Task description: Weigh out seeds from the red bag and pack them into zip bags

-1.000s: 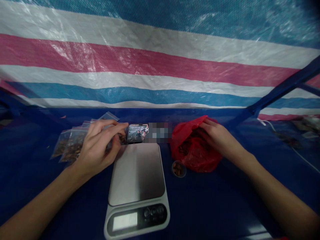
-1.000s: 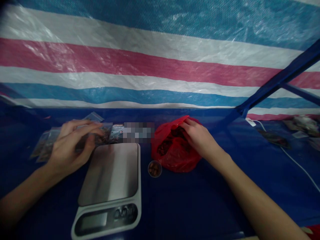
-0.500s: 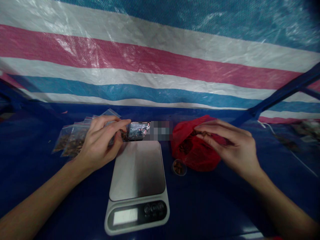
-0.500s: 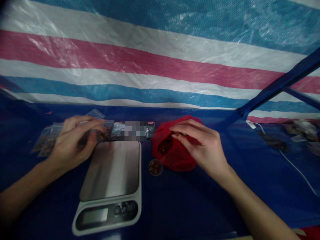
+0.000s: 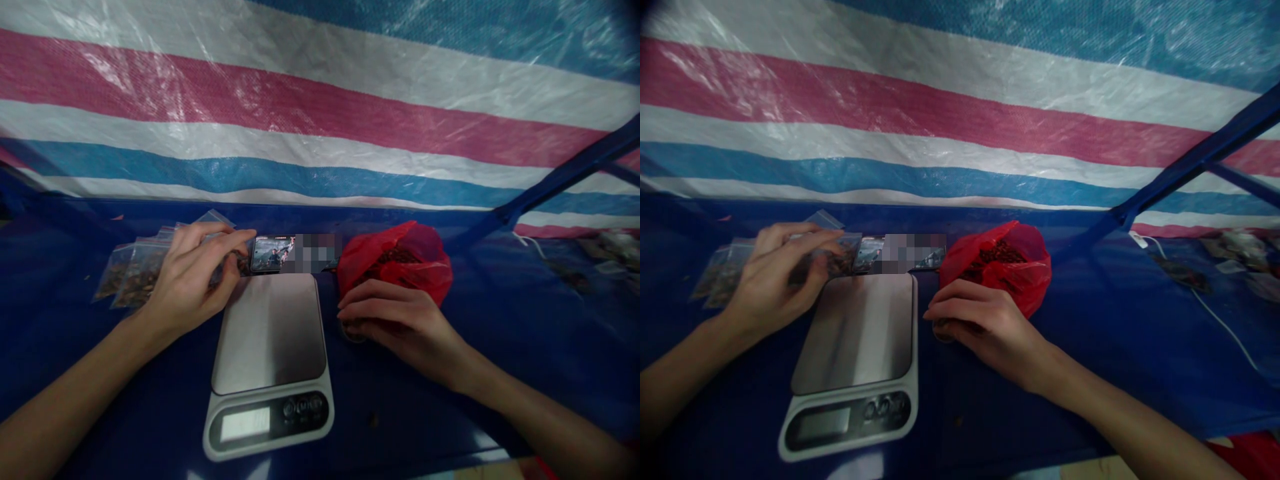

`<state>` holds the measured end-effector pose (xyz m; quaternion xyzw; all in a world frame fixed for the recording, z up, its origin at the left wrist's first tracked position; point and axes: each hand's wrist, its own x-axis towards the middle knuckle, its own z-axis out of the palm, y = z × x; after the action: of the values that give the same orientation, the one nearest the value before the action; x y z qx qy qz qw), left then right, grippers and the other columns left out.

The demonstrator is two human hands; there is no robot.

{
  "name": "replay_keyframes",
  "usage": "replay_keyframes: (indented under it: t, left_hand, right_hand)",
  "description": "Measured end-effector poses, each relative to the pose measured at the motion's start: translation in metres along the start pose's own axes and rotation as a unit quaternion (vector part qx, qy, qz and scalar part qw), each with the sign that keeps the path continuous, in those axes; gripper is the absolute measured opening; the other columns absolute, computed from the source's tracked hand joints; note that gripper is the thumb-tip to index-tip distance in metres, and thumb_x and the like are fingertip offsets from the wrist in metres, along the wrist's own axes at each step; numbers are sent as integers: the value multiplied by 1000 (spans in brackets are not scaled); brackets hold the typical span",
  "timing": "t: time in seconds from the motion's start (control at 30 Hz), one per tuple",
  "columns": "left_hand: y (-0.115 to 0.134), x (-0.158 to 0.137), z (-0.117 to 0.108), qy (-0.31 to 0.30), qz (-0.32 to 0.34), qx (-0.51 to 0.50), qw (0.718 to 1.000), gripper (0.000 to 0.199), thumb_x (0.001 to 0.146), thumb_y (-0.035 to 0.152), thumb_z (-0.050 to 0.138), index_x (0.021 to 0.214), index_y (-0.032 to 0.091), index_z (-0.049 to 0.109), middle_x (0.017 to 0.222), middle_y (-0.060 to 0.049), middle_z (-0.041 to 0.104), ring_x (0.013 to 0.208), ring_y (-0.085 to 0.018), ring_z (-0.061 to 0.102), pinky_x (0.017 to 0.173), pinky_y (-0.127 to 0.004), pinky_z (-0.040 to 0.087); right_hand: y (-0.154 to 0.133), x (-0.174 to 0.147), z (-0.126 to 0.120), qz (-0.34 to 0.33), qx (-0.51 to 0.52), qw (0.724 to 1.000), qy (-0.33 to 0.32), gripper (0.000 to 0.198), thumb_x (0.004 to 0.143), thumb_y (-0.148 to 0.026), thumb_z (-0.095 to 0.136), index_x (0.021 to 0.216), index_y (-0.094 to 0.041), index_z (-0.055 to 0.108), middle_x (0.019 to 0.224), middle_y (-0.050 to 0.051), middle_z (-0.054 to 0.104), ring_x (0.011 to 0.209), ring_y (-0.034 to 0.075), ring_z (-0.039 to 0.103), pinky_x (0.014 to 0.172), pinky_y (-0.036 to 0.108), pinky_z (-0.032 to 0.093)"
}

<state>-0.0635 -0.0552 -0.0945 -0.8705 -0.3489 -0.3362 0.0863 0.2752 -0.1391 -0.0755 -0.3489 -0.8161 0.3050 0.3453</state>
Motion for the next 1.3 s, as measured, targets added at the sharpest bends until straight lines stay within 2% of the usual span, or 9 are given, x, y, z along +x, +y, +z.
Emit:
replay_keyframes:
  t: [0.2,0.37,0.77,0.97,1.17,1.3]
  left_hand:
    - [2,0,-1,-21,-7,7,1000,51,98,6,53,147,21,56,115,-6,76,121,-29,63,101,-47,48]
    - [0,0,1,4,3,-1,1000,49,98,10,55,145,21,60,111,-5,77,118,-29,64,98,-47,49]
    - [0,1,2,8,9,-7,1000,51,99,11,53,147,25,57,110,-6,77,117,-30,64,93,-50,50]
    - [-1,0,2,7,8,-5,1000,49,100,13,53,147,26,57,110,-5,77,117,-30,64,94,-49,50]
    - [-2,1,2,10,11,-4,1000,51,97,10,55,146,25,57,109,-6,76,116,-29,64,94,-48,50]
    - [-3,2,4,29,15,-4,999,48,96,10,57,143,24,60,112,-6,76,115,-28,65,93,-46,49]
  right_hand:
    - [-4,4,-6,-5,3,1000,-6,21,99,-10,71,113,-22,79,112,8,75,97,17,76,81,24,64]
    - [-6,3,-10,-12,10,1000,-16,19,98,-8,71,112,-19,79,109,9,74,94,16,75,79,24,64]
    - [-4,2,-14,-13,6,999,-38,16,98,-12,75,113,-17,79,106,8,75,93,15,74,80,22,61]
    - [-1,4,-16,-10,0,999,-50,21,95,-13,78,116,-16,79,107,8,75,95,15,74,83,23,61]
    - [1,5,-17,-45,7,998,-35,22,95,-12,79,116,-17,78,105,7,77,94,15,76,82,23,62]
    - [5,9,-27,-69,-30,997,6,18,98,-12,74,112,-20,80,100,5,79,90,16,76,78,26,62]
